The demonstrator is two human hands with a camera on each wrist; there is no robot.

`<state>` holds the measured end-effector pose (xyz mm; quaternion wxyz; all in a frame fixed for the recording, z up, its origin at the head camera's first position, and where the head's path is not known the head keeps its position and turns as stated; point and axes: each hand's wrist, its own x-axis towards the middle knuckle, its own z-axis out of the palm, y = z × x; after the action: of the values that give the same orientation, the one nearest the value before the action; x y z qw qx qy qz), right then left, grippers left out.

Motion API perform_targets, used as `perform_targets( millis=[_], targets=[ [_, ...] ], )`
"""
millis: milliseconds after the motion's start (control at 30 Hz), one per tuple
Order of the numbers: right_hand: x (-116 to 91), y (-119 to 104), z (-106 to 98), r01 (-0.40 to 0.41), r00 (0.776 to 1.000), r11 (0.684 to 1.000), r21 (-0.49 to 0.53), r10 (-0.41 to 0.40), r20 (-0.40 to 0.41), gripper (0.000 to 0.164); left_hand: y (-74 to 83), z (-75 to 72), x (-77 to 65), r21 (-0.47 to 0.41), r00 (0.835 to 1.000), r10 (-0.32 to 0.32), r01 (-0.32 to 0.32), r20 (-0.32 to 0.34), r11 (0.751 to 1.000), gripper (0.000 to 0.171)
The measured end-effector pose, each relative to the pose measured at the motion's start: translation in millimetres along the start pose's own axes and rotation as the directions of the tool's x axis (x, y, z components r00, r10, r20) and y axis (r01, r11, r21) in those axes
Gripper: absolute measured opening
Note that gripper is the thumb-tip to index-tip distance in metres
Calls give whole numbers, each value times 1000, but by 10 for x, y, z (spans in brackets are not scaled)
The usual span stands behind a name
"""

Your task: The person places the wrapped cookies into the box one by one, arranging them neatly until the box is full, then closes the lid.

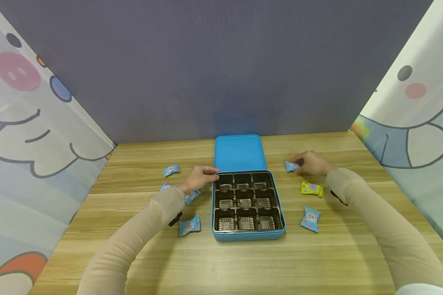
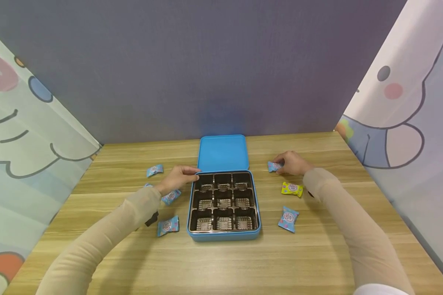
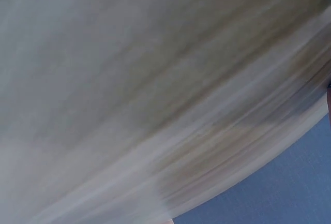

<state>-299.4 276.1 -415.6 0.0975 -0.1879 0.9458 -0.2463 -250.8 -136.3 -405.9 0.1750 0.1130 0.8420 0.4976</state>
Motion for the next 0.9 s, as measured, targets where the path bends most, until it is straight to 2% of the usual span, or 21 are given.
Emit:
perform_targets(
  millis=[233, 600, 733, 900],
  targets=[
    [-19, 30, 17, -31, 999, 999, 41, 31, -12, 43, 4, 0, -6, -7, 1000, -9, 9, -8, 1000, 33],
    [-62, 19, 15, -2, 999, 1000, 24, 3, -37, 46, -8, 4, -12, -5, 1000, -4, 4, -2, 1000, 34],
    [-85, 19, -6, -37, 999, 998, 60, 37, -14, 46, -6, 6, -2, -6, 1000, -5, 5, 11, 1000, 35],
    [-100, 24, -20, -60, 998, 996, 69, 61, -11, 46, -11, 6, 4, -15, 1000, -21, 21, -4, 1000, 33]
  ],
)
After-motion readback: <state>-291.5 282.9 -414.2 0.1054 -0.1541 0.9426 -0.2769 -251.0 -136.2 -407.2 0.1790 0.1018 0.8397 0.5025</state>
